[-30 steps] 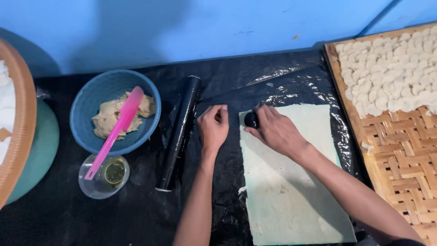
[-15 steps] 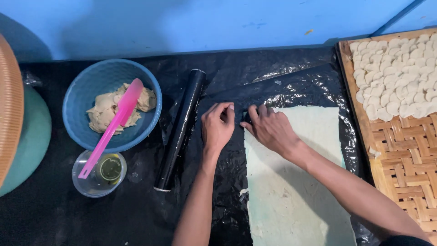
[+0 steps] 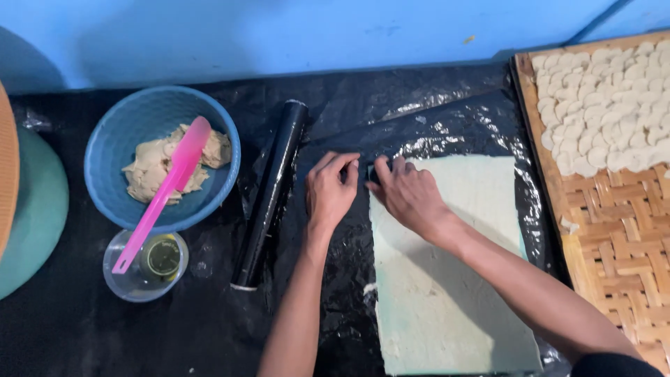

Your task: Flattening dough with a roller and cutting it into small circular pieces using a mold.

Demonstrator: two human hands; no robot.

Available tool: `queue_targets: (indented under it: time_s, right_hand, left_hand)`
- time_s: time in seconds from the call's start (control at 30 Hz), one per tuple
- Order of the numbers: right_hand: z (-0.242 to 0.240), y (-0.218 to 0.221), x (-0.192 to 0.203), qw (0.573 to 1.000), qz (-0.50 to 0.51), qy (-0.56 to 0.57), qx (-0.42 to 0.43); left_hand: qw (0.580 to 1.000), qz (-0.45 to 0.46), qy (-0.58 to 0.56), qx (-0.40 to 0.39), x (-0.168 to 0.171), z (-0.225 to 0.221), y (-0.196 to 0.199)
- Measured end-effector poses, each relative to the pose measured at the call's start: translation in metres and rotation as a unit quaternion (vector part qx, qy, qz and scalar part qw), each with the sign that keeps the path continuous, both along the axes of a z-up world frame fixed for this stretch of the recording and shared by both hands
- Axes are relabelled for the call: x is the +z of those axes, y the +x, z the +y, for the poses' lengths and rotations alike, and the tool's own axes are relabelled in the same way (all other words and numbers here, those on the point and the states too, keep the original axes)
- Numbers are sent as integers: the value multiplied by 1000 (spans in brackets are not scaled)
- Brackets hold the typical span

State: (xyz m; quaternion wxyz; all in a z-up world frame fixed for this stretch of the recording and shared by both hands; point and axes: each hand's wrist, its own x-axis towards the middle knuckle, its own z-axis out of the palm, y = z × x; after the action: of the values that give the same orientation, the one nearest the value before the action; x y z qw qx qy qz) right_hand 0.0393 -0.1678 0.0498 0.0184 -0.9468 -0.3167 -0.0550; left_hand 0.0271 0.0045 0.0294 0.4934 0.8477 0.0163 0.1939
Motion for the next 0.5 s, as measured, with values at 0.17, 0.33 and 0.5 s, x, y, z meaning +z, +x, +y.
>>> queue_targets:
  time_s: [0.17,0.33,0.5]
  right_hand:
    - [-7,2,3,997,54,14,-58]
    - [-33,-6,38,968,159,163,-103]
    - [-42,-15,49,986,83,109,-99]
  left_hand:
    - [996,-45,66,-36,1,1,-7]
    - [994,-45,88,-47,-1,2,-7]
    - [993,-36,98,-50,0,1,-6]
